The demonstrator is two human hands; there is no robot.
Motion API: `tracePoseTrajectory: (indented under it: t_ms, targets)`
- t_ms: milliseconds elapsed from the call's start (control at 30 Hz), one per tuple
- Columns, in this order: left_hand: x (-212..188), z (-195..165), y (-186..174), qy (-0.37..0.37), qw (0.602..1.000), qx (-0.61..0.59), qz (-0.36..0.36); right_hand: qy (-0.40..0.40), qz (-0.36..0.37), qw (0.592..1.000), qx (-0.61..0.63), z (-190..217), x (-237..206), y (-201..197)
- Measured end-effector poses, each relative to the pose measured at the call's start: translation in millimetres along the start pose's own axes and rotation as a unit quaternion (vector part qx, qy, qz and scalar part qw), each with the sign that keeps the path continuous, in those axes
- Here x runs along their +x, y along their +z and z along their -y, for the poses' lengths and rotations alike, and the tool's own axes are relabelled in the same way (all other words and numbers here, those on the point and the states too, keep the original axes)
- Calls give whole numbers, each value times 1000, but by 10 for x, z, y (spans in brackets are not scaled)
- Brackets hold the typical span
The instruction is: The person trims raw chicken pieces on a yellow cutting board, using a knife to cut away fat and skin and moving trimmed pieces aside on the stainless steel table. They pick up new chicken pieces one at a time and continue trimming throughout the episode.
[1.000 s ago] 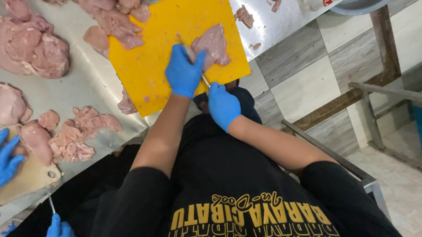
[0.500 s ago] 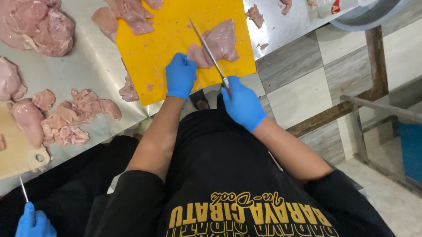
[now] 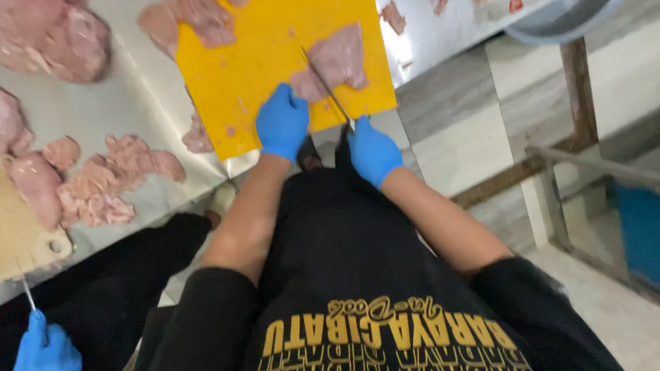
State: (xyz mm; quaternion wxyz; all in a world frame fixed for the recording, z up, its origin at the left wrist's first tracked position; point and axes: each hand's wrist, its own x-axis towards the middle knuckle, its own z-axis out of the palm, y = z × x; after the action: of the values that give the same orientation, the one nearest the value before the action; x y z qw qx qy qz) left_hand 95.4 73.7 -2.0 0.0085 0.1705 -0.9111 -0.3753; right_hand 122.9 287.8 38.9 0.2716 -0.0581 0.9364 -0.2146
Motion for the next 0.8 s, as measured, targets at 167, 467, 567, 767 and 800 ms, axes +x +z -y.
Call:
tracePoseTrajectory:
  t_ms: [167, 467, 567, 767, 800]
  targets:
    - [141, -216, 4, 88, 991, -22, -99, 33, -6, 999, -29, 178, 71, 111]
    - [324, 8, 154, 20, 999, 7, 27, -19, -7, 1000, 12, 94, 204, 38]
    - [328, 99, 78, 6, 998, -58, 32, 11, 21, 1000, 1, -17, -209, -97]
    - [421, 340, -145, -5, 962, -146, 229, -3, 49, 997, -57, 210, -316, -530]
    - [427, 379, -163, -49, 955, -150, 253, -31, 13, 999, -27, 232, -344, -564]
